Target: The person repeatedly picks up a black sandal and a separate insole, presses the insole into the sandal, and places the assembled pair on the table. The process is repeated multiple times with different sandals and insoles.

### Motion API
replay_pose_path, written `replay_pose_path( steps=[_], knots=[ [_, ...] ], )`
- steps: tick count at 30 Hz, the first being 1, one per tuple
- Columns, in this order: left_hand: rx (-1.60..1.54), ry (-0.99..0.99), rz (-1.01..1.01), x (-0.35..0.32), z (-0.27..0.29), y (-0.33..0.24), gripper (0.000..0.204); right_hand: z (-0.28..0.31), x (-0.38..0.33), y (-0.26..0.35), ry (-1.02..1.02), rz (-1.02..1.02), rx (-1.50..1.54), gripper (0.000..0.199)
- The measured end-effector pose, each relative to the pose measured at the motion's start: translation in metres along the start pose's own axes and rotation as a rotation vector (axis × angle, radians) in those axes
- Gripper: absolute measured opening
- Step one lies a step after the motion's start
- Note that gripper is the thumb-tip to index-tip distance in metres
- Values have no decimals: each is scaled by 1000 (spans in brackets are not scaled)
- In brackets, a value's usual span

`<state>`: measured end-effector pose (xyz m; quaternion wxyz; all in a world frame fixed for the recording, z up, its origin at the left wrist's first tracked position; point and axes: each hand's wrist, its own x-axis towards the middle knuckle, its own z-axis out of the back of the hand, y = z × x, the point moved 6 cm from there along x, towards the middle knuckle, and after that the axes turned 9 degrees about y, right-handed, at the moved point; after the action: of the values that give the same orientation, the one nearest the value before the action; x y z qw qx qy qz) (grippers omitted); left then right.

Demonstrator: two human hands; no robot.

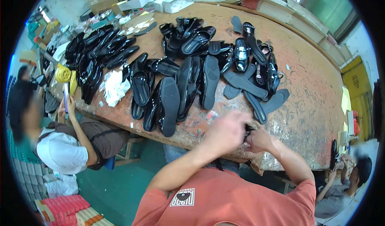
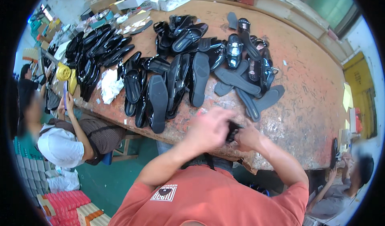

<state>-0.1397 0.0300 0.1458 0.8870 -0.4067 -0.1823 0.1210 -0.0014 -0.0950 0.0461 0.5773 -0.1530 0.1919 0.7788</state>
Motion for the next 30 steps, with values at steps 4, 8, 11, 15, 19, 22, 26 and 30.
replay_pose_path(
  steps=[4,8,11,15,19,22,26,30],
  knots=[
    [-217,-531,407,-82,135,129,19,72,-9,-68,-777,-97,445,46],
    [-644,-1024,415,-142,197,213,13,46,36,-156,-805,-627,202,62],
    [-431,-1028,460,-144,205,259,17,46,75,-165,-553,-691,36,52],
    [830,-921,475,-67,181,178,41,32,45,-164,-899,-702,-182,29],
    [198,-266,52,78,80,92,27,39,-16,-119,-1208,-719,414,36],
    [450,-91,-121,168,4,153,31,-13,-42,-73,-1425,-614,1212,41],
    [633,208,258,259,-25,209,43,-63,-57,0,-1386,-53,2067,43],
    [-419,-80,176,268,12,161,37,-103,-75,38,-1452,-15,1881,36]
  ],
)
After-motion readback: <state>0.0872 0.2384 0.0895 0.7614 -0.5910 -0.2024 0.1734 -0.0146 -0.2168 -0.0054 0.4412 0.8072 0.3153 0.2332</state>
